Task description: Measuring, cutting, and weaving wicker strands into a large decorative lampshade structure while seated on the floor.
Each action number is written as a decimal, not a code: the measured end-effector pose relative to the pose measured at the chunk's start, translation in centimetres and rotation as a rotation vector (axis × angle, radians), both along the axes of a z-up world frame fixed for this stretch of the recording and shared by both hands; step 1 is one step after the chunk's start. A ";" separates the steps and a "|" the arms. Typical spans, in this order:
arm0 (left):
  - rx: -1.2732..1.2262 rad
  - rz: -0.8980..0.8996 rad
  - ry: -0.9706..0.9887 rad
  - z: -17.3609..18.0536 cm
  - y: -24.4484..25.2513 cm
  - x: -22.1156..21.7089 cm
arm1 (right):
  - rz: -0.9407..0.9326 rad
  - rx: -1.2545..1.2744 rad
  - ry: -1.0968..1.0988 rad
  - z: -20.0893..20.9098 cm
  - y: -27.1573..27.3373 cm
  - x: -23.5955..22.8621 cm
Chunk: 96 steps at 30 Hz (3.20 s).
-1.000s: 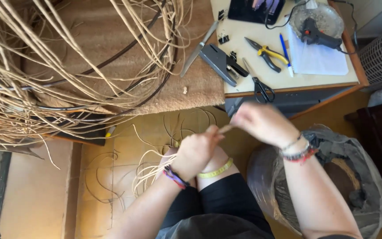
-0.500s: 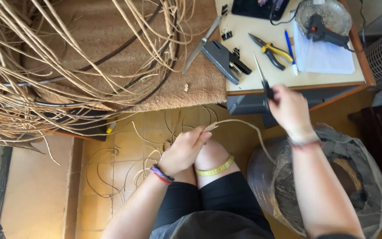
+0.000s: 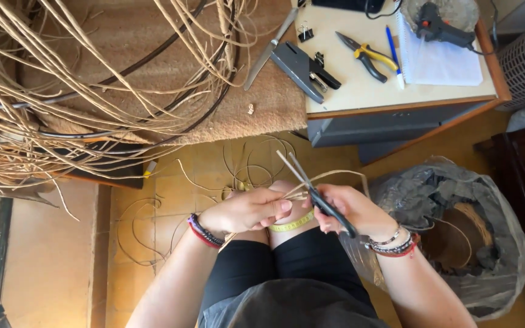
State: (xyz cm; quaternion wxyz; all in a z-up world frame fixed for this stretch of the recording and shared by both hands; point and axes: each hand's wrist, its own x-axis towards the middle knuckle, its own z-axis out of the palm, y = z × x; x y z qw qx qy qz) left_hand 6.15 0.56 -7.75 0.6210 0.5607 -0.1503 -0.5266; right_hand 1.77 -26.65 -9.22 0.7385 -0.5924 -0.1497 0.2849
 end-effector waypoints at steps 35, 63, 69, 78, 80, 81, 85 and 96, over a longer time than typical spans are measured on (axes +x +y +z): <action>-0.143 0.374 -0.930 3.5 -2.1 -1.4 | -0.556 -1.591 -0.608 -4.6 -8.9 14.0; -0.286 1.101 -0.341 0.7 -6.7 -2.9 | -0.501 -0.565 -0.568 2.6 7.8 -1.4; -0.469 1.029 -0.458 1.1 -7.4 -3.8 | -0.480 -0.578 -0.582 5.3 8.6 -2.1; -0.703 1.407 -0.157 8.2 -4.2 -2.7 | -0.116 -0.273 -0.453 -2.7 3.8 -0.4; -0.774 1.588 0.002 8.4 -1.7 -2.4 | -0.005 -0.277 -0.326 -2.7 0.6 0.2; -0.767 1.589 0.008 7.4 0.1 -2.2 | -0.006 -0.277 -0.319 -2.1 -0.9 0.7; -0.820 1.884 0.008 0.9 8.5 -0.6 | 0.252 -0.370 -0.309 -0.8 -8.2 2.9; 0.075 1.788 -0.087 -7.3 14.1 -4.9 | 0.150 -0.883 -0.299 1.5 -11.9 4.0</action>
